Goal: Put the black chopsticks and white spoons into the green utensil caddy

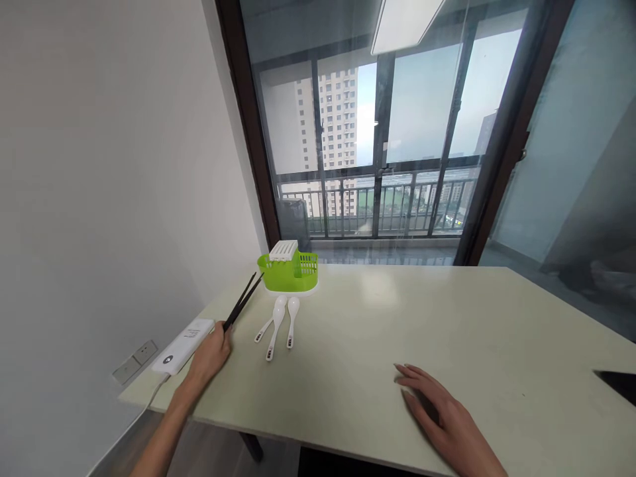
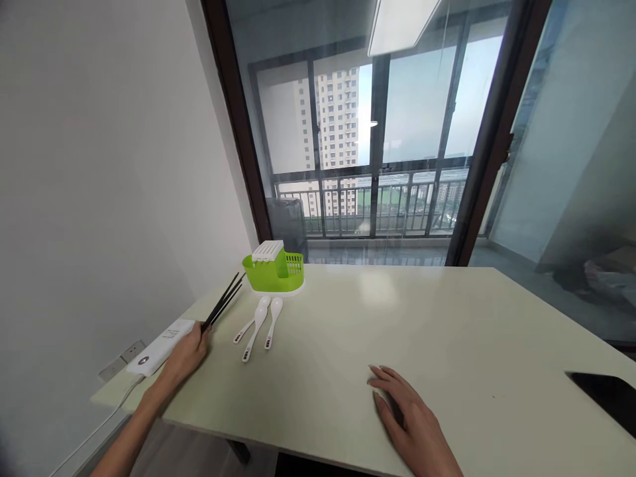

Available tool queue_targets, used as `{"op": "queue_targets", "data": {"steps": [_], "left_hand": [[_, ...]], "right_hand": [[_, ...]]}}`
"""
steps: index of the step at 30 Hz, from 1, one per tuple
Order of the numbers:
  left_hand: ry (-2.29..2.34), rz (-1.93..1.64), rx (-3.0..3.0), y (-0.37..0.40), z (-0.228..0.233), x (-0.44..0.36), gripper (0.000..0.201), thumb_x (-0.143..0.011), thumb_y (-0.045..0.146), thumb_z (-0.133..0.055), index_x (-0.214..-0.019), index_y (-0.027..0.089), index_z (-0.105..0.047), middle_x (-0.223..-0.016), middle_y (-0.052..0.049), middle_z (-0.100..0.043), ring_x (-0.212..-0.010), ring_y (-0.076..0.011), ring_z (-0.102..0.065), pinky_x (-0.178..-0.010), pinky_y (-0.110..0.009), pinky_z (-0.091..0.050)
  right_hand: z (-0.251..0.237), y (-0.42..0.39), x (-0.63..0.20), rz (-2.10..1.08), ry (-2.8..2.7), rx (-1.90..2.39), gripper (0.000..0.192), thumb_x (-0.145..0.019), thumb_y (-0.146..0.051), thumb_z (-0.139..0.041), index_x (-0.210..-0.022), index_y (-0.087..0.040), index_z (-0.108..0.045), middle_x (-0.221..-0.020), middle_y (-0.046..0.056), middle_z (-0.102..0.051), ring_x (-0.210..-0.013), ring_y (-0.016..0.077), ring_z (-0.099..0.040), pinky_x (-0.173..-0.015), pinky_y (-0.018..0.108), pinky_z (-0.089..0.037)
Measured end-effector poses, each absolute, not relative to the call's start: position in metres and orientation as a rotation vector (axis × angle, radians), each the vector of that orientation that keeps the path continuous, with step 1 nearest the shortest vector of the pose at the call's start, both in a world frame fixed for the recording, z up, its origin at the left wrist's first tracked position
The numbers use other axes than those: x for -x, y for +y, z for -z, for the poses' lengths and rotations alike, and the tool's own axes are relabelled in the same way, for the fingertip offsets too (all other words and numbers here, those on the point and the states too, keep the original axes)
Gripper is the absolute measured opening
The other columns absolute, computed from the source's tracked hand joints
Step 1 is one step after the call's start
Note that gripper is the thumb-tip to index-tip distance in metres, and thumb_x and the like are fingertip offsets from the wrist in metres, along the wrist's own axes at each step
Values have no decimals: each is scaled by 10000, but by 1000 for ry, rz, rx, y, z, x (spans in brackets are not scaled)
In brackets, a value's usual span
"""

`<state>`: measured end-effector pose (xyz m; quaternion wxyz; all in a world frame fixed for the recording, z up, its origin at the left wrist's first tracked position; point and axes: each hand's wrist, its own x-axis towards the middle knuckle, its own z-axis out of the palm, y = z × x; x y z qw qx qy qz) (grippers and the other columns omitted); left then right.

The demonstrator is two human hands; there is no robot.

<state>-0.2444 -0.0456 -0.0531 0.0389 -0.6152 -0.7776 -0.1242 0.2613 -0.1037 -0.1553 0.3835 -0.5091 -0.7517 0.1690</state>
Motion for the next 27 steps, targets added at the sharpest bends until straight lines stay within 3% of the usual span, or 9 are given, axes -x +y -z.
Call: {"op": "queue_targets", "data": {"steps": [3, 7, 11, 15, 22, 27], "left_hand": [[-2418, 939, 2037, -55, 55, 212, 405, -963, 518, -319, -1046, 193, -546, -844, -71, -700, -763, -250, -692, -687, -316, -499], [-2535, 1169, 2304, -53, 66, 141, 473, -948, 617, -323, -1005, 210, -558, -717, 1, -632, -562, -179, -587, -523, -272, -432], [-2438, 921, 2428, -44, 78, 75, 333, -1001, 459, -350, -968, 209, -567, -823, -58, -706, -765, -214, -680, -700, -306, -479], [-2493, 481, 2330, -40, 79, 32, 312, -1043, 375, -344, -1130, 166, -558, -1031, -170, -746, -1001, -290, -720, -826, -368, -490], [-2391, 0, 2211, -44, 78, -3, 424, -973, 20, -268, -1307, 61, -527, -1114, -275, -702, -1060, -349, -719, -848, -428, -540], [-2244, -5, 2226, -49, 79, -21, 429, -938, -40, -296, -1225, 102, -583, -1116, -242, -678, -1048, -314, -716, -851, -399, -557]], "right_hand": [[158, -101, -261, -440, -1924, 1288, 324, -1001, -449, -481, -1198, -305, -695, -1408, 43, -642, -1376, 257, -530, -1127, 477, -470], [159, -93, -259, -488, -1991, 1240, 345, -1005, -441, -468, -1232, -299, -687, -1422, 54, -631, -1380, 253, -526, -1134, 473, -460], [159, -73, -240, -520, -2042, 1237, 466, -1006, -455, -450, -1424, -279, -557, -1513, 68, -544, -1418, 238, -478, -1167, 455, -415], [158, -35, -204, -461, -2108, 1365, 585, -1022, -475, -383, -1539, -204, -420, -1557, 111, -486, -1474, 257, -393, -1212, 480, -324], [153, 14, -162, -326, -2071, 1415, 672, -1049, -443, -283, -1605, -73, -205, -1641, 191, -310, -1521, 274, -292, -1219, 469, -289], [154, 16, -157, -228, -2163, 1373, 613, -1057, -393, -272, -1603, -117, -239, -1645, 149, -324, -1539, 239, -241, -1241, 463, -226]]}}
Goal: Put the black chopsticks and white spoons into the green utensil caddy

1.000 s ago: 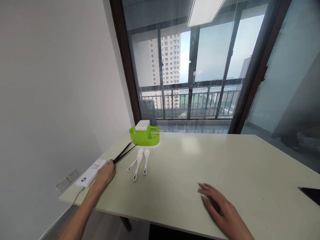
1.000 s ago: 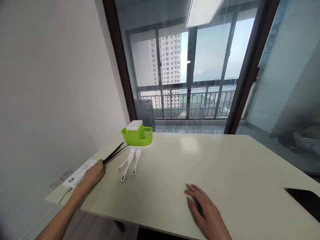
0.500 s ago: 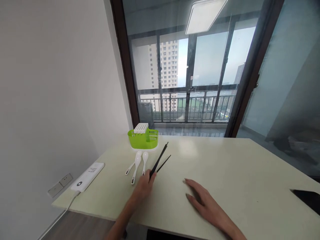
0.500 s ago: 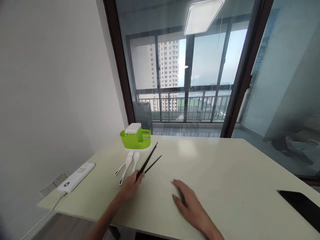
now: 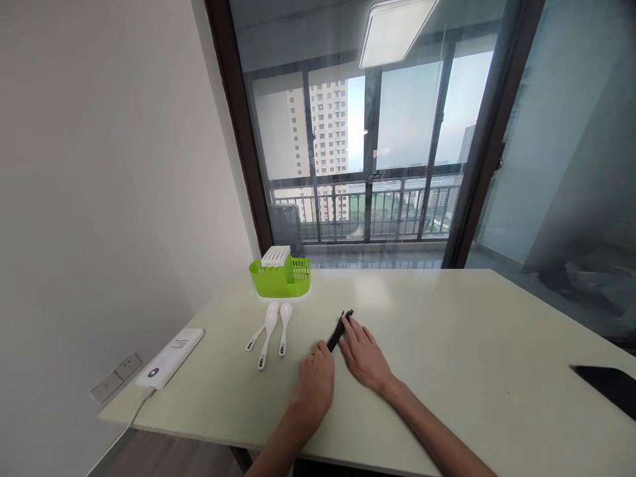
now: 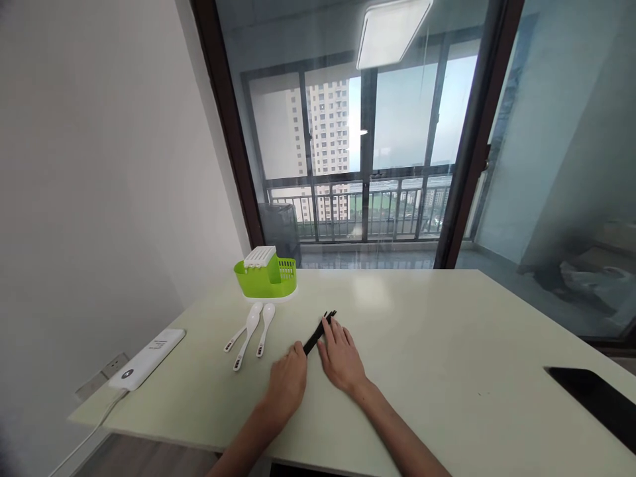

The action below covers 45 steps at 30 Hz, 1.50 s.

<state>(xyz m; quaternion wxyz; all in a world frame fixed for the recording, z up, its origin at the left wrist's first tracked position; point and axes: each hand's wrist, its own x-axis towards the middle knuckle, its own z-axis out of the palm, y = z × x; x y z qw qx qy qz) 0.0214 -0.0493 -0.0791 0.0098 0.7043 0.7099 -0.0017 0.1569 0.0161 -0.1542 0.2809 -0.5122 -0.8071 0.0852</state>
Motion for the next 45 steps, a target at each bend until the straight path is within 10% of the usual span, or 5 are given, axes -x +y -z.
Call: {"op": "queue_targets", "data": {"steps": [15, 26, 35, 45], "left_hand": [[2113, -405, -2416, -53, 104, -25, 247, -974, 194, -457, -1158, 118, -602, -1140, -190, -590, -1071, -337, -572, -954, -514, -463], [2155, -815, -2342, -21, 82, 75, 505, -958, 494, -550, -1332, 155, -537, -1352, -176, -561, -1297, -325, -484, -1131, -480, -354], [2545, -242, -2107, -34, 92, 130, 621, -1018, 534, -331, -1488, 158, -482, -1670, -145, -257, -1546, -443, -22, -1214, -636, -79], [2446, -171, -2319, -2, 103, 129, 604, -1044, 482, -298, -1459, 106, -524, -1650, -233, -255, -1533, -480, -44, -1170, -718, -36]], "right_hand": [[156, 12, -159, -86, -2279, 1350, 615, -948, -134, -371, -1563, -148, -379, -1632, 134, -358, -1526, 244, -277, -1237, 468, -249], [154, 9, -161, -87, -2263, 1326, 606, -948, -119, -368, -1552, -139, -405, -1613, 148, -388, -1514, 246, -309, -1235, 449, -273], [158, 8, -165, -119, -2209, 1306, 636, -936, -107, -342, -1570, -145, -357, -1620, 135, -374, -1494, 250, -344, -1222, 440, -318], [161, 5, -171, -139, -2151, 1292, 608, -961, -145, -334, -1569, -148, -345, -1611, 143, -379, -1462, 260, -388, -1199, 431, -358]]}}
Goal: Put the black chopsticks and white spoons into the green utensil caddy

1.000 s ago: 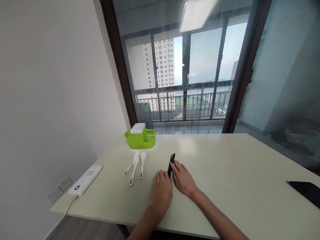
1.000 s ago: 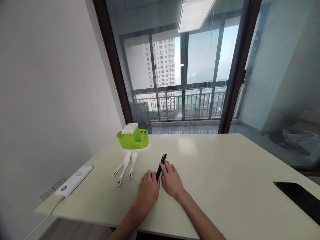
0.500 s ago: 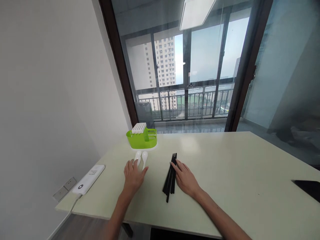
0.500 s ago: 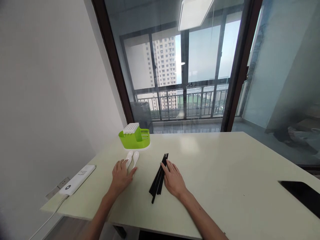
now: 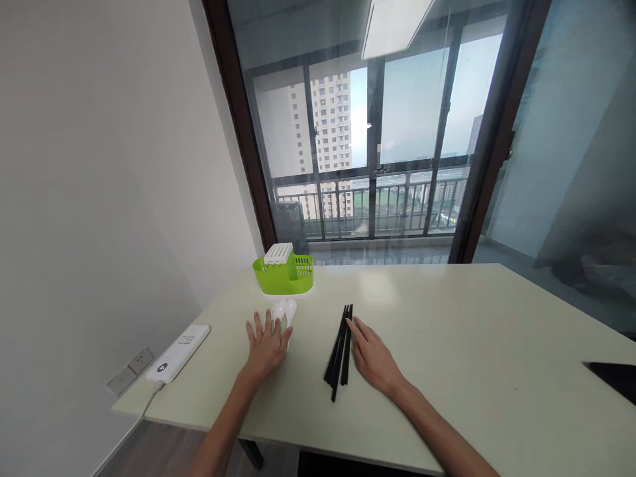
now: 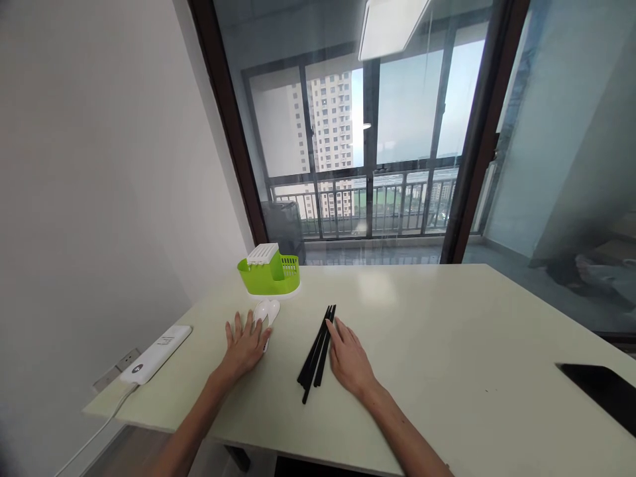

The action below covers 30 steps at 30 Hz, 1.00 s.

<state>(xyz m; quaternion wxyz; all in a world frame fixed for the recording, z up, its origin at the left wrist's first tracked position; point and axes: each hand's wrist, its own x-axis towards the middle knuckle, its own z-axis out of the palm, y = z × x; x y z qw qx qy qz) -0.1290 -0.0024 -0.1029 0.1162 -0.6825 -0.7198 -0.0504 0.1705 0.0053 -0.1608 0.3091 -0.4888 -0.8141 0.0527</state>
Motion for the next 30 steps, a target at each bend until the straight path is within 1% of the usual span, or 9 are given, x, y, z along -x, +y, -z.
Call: {"op": "queue_targets", "data": {"steps": [5, 8, 9, 12, 14, 18, 23, 26, 30], "left_hand": [[-2143, 143, 2050, 10, 92, 131, 581, -1041, 472, -299, -1486, 162, -506, -1668, -199, -230, -1533, -478, -65, -1177, -701, -46], [-2188, 116, 2032, 10, 85, 130, 614, -1039, 507, -268, -1544, 192, -416, -1665, -186, -247, -1535, -453, -117, -1196, -652, -77], [-2214, 120, 2008, 9, 83, 129, 664, -1031, 542, -270, -1571, 165, -355, -1653, -210, -263, -1531, -447, -151, -1201, -629, -99], [-2296, 135, 1942, 9, 81, 125, 944, -956, 677, -372, -1597, 18, -159, -1576, -319, -342, -1473, -452, -306, -1191, -555, -192], [-2307, 136, 1946, 8, 80, 121, 1011, -917, 683, -453, -1590, 1, -128, -1512, -327, -430, -1405, -431, -417, -1163, -509, -256], [-2285, 149, 1938, 6, 79, 115, 808, -945, 548, -484, -1554, 70, -253, -1411, -257, -551, -1304, -379, -511, -1062, -441, -368], [-2291, 128, 1806, 5, 75, 113, 631, -965, 465, -500, -1410, 23, -431, -1272, -244, -589, -1180, -366, -563, -950, -411, -428], [-2300, 82, 1785, 4, 74, 113, 496, -990, 434, -477, -1281, 36, -531, -1199, -225, -608, -1127, -348, -597, -907, -395, -447], [-2269, 19, 1809, 5, 76, 112, 395, -1031, 370, -409, -1183, 57, -596, -1153, -216, -627, -1105, -333, -615, -906, -395, -457]], "right_hand": [[163, 7, -168, -138, -2133, 1280, 599, -960, -147, -345, -1558, -143, -369, -1589, 142, -413, -1441, 266, -414, -1196, 438, -365], [166, 8, -167, -139, -2116, 1277, 593, -968, -157, -342, -1560, -151, -365, -1587, 141, -416, -1445, 269, -410, -1190, 454, -373], [167, 8, -167, -139, -2110, 1275, 590, -971, -163, -342, -1561, -155, -364, -1586, 140, -418, -1444, 270, -411, -1187, 457, -377], [168, 8, -167, -140, -2095, 1268, 588, -971, -172, -348, -1559, -173, -369, -1576, 130, -433, -1440, 266, -417, -1186, 458, -380], [169, 9, -167, -141, -2088, 1262, 590, -966, -170, -353, -1556, -181, -374, -1569, 126, -441, -1441, 262, -415, -1188, 456, -379], [169, 9, -167, -146, -2076, 1257, 601, -957, -161, -355, -1557, -188, -369, -1565, 126, -445, -1439, 264, -416, -1186, 468, -380], [169, 9, -166, -157, -2066, 1245, 612, -951, -162, -363, -1562, -193, -355, -1557, 120, -454, -1439, 261, -413, -1187, 467, -378], [168, 9, -166, -167, -2059, 1242, 616, -950, -168, -368, -1565, -195, -349, -1553, 120, -460, -1436, 261, -415, -1187, 467, -380], [167, 8, -166, -189, -2046, 1248, 600, -955, -179, -370, -1554, -183, -369, -1547, 122, -467, -1428, 260, -425, -1189, 462, -377]]}}
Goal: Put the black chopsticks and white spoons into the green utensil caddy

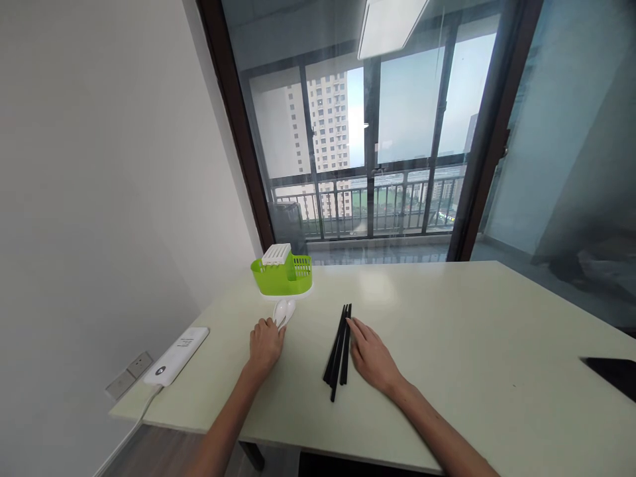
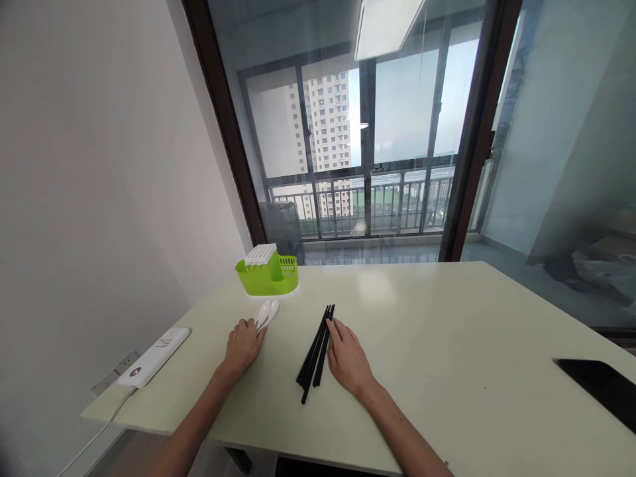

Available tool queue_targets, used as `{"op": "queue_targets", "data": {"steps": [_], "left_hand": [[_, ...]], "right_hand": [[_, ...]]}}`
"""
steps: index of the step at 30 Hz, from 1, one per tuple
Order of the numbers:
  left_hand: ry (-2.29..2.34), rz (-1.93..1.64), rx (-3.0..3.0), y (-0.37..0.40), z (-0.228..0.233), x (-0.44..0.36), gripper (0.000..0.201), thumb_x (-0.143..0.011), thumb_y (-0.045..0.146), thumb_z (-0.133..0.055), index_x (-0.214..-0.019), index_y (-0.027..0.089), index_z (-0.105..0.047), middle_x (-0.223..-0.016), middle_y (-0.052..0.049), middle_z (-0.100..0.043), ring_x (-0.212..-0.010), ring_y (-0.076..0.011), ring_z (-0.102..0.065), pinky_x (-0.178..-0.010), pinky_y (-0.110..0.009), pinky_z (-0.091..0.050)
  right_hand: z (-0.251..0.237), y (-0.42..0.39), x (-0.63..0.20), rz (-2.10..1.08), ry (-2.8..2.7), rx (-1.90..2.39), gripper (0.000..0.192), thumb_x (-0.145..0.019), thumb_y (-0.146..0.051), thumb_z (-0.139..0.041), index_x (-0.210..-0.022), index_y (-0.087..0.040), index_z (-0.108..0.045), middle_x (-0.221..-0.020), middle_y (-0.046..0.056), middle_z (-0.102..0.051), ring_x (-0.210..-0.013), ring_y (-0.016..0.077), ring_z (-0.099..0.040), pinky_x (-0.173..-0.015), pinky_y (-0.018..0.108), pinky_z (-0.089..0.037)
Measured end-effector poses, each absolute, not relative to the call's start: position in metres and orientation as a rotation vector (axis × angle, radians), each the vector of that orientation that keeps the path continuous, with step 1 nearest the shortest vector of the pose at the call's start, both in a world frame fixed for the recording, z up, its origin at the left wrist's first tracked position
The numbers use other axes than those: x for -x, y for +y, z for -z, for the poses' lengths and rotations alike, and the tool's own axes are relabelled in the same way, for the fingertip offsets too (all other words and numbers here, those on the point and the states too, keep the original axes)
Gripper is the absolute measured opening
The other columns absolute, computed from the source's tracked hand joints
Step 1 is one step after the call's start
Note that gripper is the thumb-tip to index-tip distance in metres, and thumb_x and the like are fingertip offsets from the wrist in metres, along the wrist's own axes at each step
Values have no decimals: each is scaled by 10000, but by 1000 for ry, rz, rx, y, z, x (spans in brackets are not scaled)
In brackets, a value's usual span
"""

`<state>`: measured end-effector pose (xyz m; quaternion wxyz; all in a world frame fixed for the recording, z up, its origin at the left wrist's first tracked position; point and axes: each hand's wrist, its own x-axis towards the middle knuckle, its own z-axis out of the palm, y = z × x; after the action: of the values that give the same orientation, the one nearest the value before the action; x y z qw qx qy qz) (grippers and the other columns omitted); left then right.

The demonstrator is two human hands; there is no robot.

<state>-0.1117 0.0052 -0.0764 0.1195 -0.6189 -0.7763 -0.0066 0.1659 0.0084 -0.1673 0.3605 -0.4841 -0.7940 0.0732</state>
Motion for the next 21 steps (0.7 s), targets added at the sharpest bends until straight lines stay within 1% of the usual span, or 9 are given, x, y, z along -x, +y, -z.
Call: {"op": "queue_targets", "data": {"steps": [5, 9, 13, 15, 17, 19, 21], "left_hand": [[-2237, 20, 1874, 9, 83, 109, 353, -1044, 259, -352, -1195, 67, -607, -1151, -205, -635, -1110, -328, -612, -934, -414, -458], [-2229, 56, 1943, 10, 85, 108, 362, -1044, 205, -298, -1208, 85, -598, -1142, -191, -636, -1079, -316, -629, -890, -415, -485], [-2227, 153, 2031, 7, 82, 99, 380, -1058, 245, -263, -1232, 120, -577, -1143, -166, -643, -1012, -283, -662, -830, -388, -512], [-2193, 216, 2108, 5, 80, 89, 394, -1072, 281, -240, -1245, 153, -570, -1154, -135, -655, -1017, -246, -669, -865, -357, -511], [-2107, 407, 2282, 3, 77, 74, 397, -1076, 300, -235, -1238, 171, -574, -1166, -114, -671, -1064, -219, -658, -935, -327, -493], [-1979, 726, 2507, 0, 74, 55, 391, -1071, 319, -255, -1203, 177, -594, -1158, -110, -689, -1086, -215, -646, -982, -322, -475], [-1854, 1011, 2702, -4, 71, 34, 390, -1064, 359, -281, -1157, 183, -617, -1125, -105, -707, -1051, -225, -651, -975, -342, -483]], "right_hand": [[165, 8, -165, -240, -2022, 1242, 591, -956, -190, -382, -1546, -167, -381, -1544, 124, -470, -1424, 264, -429, -1194, 457, -366], [163, 7, -164, -307, -1978, 1221, 594, -941, -189, -409, -1534, -174, -405, -1536, 121, -481, -1418, 267, -434, -1199, 459, -353], [160, 6, -163, -413, -1892, 1179, 581, -927, -205, -448, -1507, -188, -453, -1524, 119, -497, -1417, 276, -436, -1202, 473, -340], [156, 6, -163, -481, -1826, 1148, 551, -938, -236, -460, -1487, -205, -480, -1516, 112, -508, -1415, 272, -442, -1204, 470, -337], [150, 6, -163, -560, -1739, 1119, 509, -965, -302, -463, -1466, -216, -498, -1493, 114, -531, -1392, 266, -472, -1191, 463, -355], [144, 8, -164, -653, -1632, 1100, 501, -990, -393, -452, -1457, -215, -494, -1452, 127, -567, -1327, 264, -541, -1141, 460, -420], [139, 11, -165, -756, -1524, 1081, 550, -1000, -482, -436, -1477, -208, -453, -1408, 143, -603, -1227, 258, -622, -1056, 448, -500]]}}
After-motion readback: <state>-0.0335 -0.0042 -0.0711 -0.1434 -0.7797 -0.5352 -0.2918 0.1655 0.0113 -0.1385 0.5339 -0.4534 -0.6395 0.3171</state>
